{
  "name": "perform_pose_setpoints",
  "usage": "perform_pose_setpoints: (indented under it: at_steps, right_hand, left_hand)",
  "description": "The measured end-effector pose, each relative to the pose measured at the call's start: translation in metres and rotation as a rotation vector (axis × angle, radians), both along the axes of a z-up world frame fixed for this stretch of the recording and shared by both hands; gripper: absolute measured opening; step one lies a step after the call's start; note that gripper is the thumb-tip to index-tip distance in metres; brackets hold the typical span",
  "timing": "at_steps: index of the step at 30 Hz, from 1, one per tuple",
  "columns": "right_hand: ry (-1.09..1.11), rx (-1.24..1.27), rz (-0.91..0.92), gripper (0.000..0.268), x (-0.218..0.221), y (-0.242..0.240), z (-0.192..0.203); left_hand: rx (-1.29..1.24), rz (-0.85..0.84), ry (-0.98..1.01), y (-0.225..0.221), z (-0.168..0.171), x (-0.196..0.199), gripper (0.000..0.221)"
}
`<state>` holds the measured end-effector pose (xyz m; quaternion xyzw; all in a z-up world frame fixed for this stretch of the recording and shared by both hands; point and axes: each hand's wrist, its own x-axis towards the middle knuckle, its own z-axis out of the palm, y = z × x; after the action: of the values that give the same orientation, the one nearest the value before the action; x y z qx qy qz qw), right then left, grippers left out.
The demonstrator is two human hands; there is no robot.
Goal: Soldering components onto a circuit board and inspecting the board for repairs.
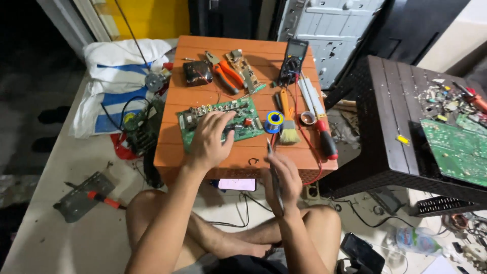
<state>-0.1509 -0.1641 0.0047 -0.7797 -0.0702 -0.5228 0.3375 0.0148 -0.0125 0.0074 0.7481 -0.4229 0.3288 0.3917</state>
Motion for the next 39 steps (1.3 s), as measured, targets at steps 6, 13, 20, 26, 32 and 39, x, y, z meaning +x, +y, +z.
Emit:
perform_pose_setpoints:
  at_steps: [6,13,20,26,32,39]
  right_hand:
    - [0.450,0.221,-0.420,0.032,-0.096,-0.010,0.026]
    - [0.586,0.407,-0.421,0.030,-0.124,-0.049,-0.047]
    - [0.841,0.118,-0.228,0.027,-0.122,-0.057,-0.117]
    - [0.746,0.914,0.366,0.050,-0.121,-0.046,-0.187]
    - [0.789,1.028,0.436,0.040,-0.132,-0.044,-0.155]
    - [0.586,1.352,0.488,0.026,-0.155,-0.057,-0.131]
  left_hand:
    - [-0.237,-0.091,-0.103,0.001,-0.039,-0.102,0.020]
    - [-0.065,-0.154,0.734,-0.045,-0.174,-0.178,0.082]
    - [0.029,-0.412,0.935,-0.079,-0.153,-0.161,0.029]
    - [-0.096,-0.368,1.133,-0.058,-0.125,-0.182,0.021]
    - [-0.280,-0.470,1.499,-0.033,-0.108,-0.197,0.025]
    - [-0.506,-0.523,1.516,-0.021,-0.072,-0.193,0.020]
